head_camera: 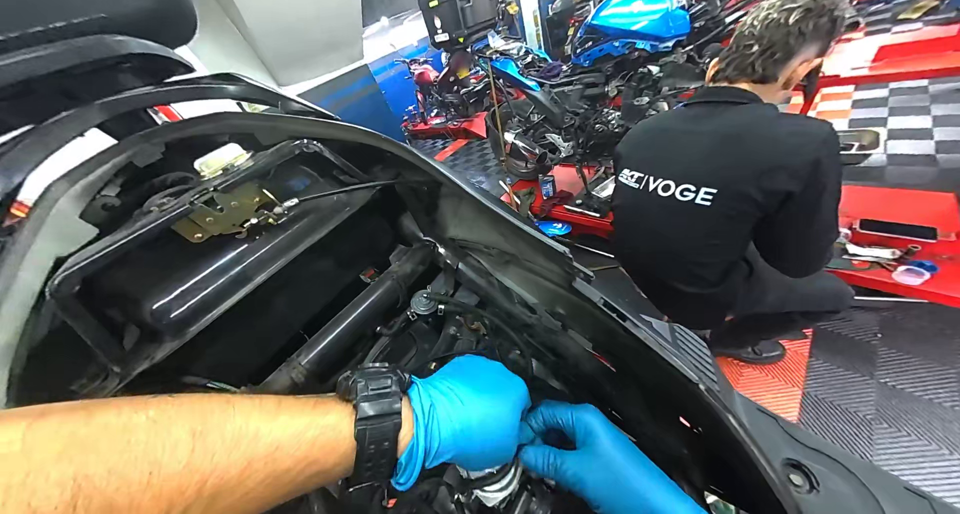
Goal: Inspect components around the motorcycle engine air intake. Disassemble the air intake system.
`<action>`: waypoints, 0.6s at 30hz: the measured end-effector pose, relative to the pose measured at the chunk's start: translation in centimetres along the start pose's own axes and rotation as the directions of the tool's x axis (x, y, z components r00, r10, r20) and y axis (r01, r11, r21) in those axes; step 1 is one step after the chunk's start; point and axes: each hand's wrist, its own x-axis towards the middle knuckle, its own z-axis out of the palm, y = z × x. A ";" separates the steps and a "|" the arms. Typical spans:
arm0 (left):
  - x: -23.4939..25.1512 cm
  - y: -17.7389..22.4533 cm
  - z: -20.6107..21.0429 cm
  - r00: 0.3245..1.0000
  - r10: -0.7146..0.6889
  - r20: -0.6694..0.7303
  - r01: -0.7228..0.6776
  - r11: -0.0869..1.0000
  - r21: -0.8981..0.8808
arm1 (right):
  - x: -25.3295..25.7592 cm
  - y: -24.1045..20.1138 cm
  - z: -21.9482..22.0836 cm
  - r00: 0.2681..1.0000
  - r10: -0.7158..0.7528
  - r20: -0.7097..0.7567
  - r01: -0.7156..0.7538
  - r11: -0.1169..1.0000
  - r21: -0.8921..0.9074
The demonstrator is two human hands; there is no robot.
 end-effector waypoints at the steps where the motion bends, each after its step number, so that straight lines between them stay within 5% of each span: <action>1: 0.0 0.0 0.0 0.999 -0.031 0.014 0.031 0.998 -0.046 | 0.0 -0.1 -0.1 1.000 0.005 0.012 -0.005 1.000 0.007; 11: 0.2 -0.1 0.0 0.962 -0.242 0.129 0.270 0.917 -0.292 | -0.4 -0.8 0.9 0.997 0.005 -0.078 -0.016 0.989 -0.147; 18: 0.4 -0.7 -0.4 0.966 -0.235 0.110 0.259 0.895 -0.363 | -0.1 -0.6 0.4 0.997 0.009 -0.071 -0.015 0.997 -0.082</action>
